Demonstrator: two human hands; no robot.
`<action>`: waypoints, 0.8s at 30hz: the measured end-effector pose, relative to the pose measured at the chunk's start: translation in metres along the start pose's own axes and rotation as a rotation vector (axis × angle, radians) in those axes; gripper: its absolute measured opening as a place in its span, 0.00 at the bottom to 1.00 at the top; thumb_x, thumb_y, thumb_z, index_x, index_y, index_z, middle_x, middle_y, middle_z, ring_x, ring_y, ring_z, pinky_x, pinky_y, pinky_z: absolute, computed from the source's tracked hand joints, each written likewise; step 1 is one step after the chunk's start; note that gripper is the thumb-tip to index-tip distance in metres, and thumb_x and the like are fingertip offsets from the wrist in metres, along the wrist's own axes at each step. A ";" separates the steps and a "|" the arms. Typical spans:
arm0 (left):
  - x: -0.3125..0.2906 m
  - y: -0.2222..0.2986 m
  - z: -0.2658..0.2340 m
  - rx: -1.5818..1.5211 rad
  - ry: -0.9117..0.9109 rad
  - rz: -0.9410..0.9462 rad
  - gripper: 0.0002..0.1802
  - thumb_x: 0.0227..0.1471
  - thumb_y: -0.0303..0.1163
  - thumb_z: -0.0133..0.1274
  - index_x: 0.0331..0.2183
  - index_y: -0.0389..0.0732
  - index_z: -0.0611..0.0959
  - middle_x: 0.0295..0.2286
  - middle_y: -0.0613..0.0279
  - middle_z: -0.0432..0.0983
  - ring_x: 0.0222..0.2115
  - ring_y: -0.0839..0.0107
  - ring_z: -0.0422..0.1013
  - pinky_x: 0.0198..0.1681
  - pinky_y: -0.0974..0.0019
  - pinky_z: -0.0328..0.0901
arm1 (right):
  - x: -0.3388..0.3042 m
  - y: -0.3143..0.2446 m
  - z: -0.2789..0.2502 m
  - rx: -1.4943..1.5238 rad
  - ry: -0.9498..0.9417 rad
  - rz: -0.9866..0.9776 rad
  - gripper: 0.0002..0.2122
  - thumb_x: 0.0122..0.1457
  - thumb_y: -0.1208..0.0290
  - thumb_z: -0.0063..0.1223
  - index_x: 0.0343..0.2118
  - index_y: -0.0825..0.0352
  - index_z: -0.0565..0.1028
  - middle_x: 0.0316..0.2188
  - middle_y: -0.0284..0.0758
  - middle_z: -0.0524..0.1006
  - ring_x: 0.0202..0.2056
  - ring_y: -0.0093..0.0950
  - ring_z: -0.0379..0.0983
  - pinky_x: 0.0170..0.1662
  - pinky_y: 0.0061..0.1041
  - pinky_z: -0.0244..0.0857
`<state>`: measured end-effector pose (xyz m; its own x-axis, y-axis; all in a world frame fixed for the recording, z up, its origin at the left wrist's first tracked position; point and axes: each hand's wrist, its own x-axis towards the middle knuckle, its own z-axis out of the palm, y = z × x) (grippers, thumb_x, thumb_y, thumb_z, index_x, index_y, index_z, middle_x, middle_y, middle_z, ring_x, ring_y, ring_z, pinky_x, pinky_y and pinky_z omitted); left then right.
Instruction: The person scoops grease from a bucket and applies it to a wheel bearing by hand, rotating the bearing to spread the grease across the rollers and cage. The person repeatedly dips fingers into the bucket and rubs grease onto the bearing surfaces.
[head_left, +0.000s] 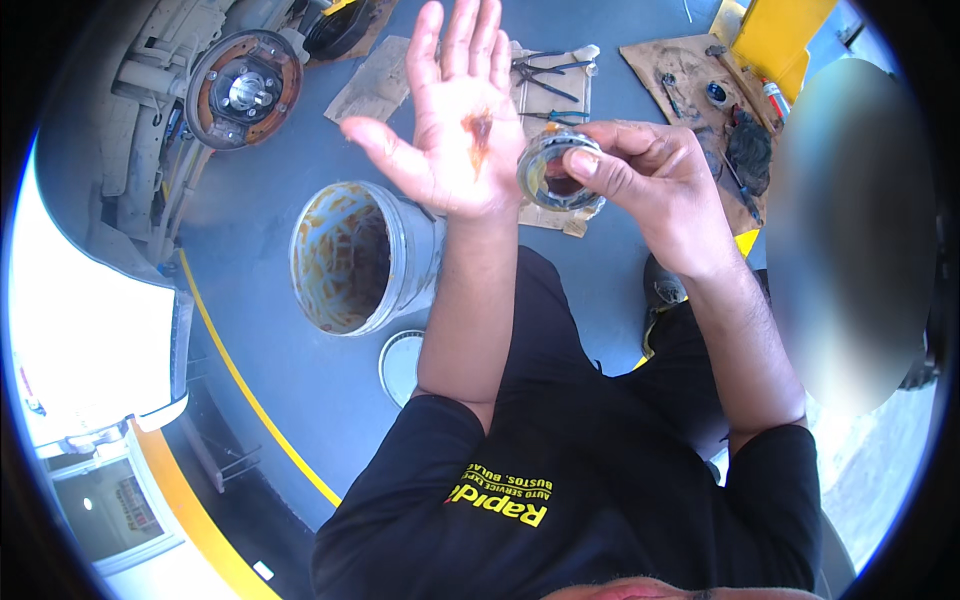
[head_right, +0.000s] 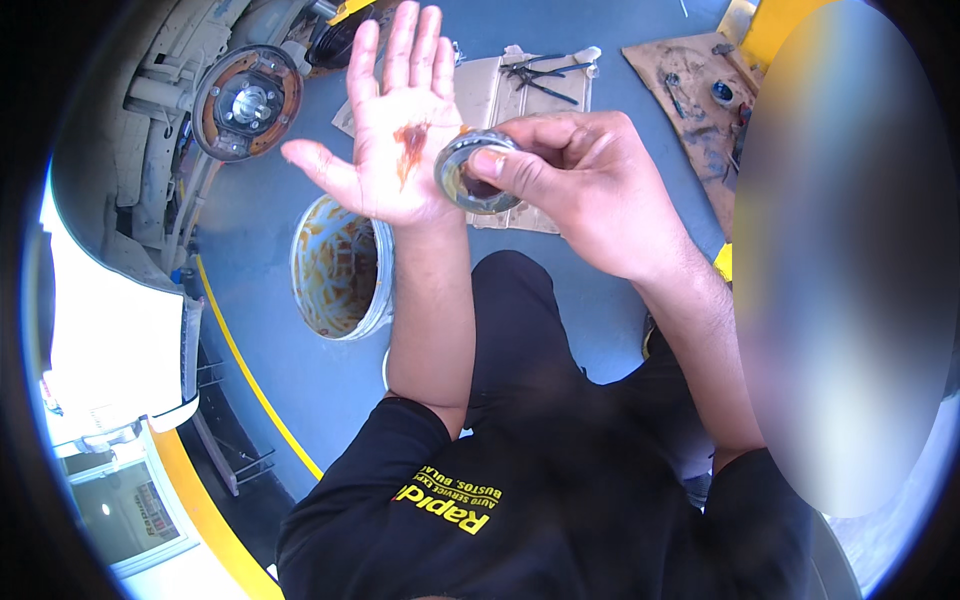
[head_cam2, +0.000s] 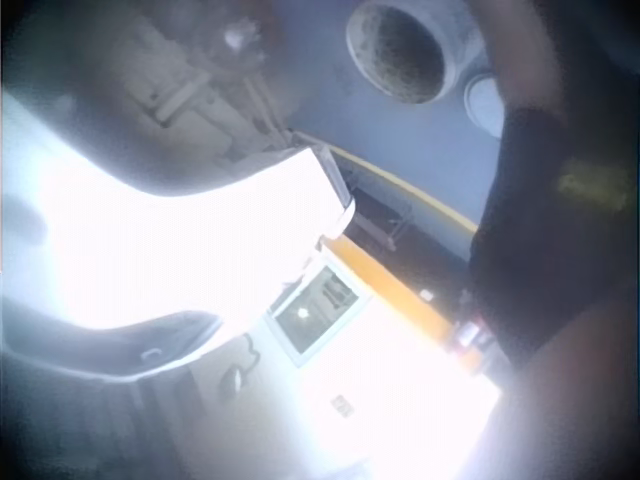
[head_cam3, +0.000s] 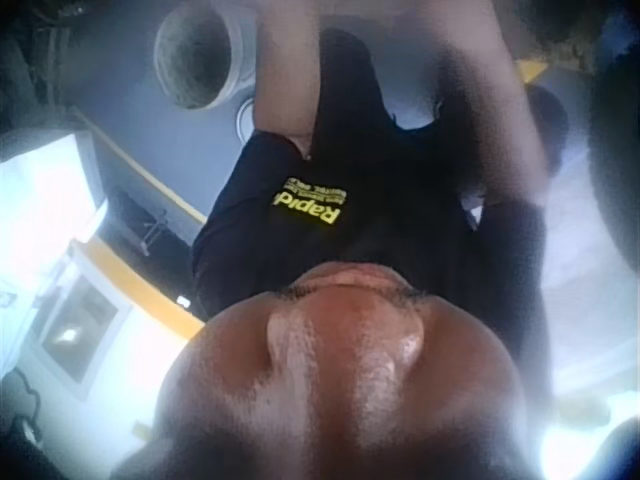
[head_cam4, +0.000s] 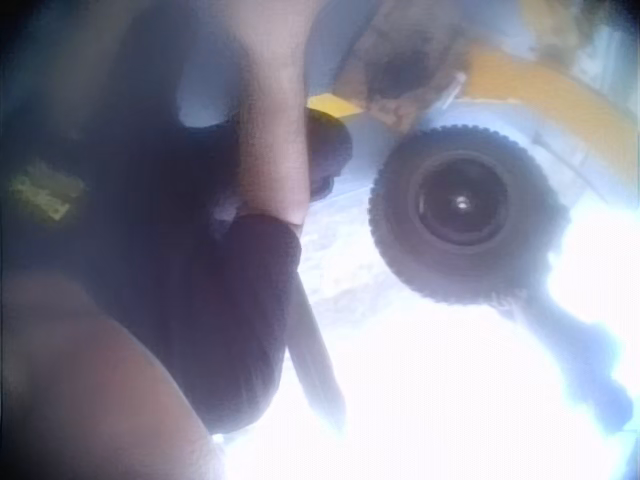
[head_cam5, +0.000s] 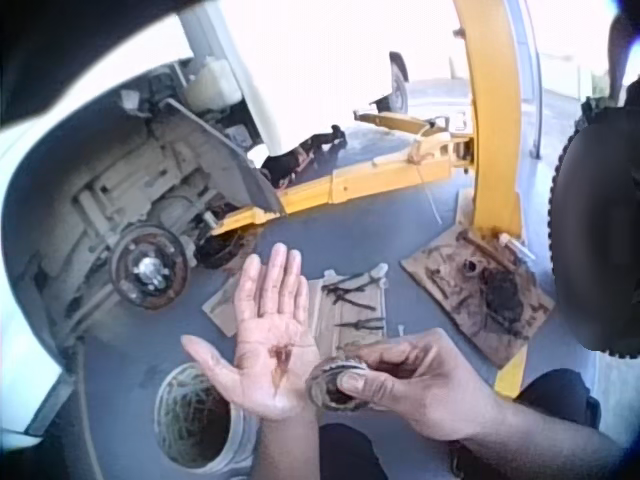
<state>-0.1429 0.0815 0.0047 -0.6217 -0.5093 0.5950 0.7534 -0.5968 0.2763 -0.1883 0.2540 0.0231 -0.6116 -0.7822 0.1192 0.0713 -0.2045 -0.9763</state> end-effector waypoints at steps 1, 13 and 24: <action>-0.002 0.002 0.003 -0.053 0.045 0.029 0.67 0.54 0.83 0.26 0.71 0.33 0.51 0.70 0.30 0.40 0.72 0.41 0.36 0.74 0.46 0.27 | 0.001 0.001 -0.001 0.100 -0.002 0.048 0.12 0.64 0.69 0.64 0.42 0.75 0.84 0.32 0.33 0.85 0.33 0.18 0.78 0.40 0.23 0.73; -0.023 -0.027 0.065 -0.101 0.159 0.173 0.70 0.50 0.87 0.26 0.71 0.34 0.49 0.70 0.33 0.42 0.72 0.40 0.38 0.73 0.42 0.27 | -0.005 0.007 0.008 -0.021 0.206 -0.009 0.12 0.65 0.69 0.63 0.43 0.75 0.84 0.33 0.33 0.85 0.33 0.15 0.77 0.39 0.20 0.73; -0.017 -0.015 0.020 0.623 -0.237 0.112 0.73 0.46 0.90 0.23 0.71 0.35 0.46 0.70 0.37 0.41 0.72 0.43 0.39 0.73 0.41 0.29 | -0.013 -0.007 0.008 -0.565 0.099 -0.159 0.17 0.60 0.71 0.68 0.46 0.79 0.80 0.34 0.44 0.85 0.34 0.24 0.80 0.40 0.25 0.73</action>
<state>-0.1395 0.1112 0.0054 -0.5221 -0.3555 0.7753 0.8378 -0.0433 0.5443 -0.1746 0.2610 0.0301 -0.6527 -0.7038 0.2806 -0.4407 0.0515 -0.8962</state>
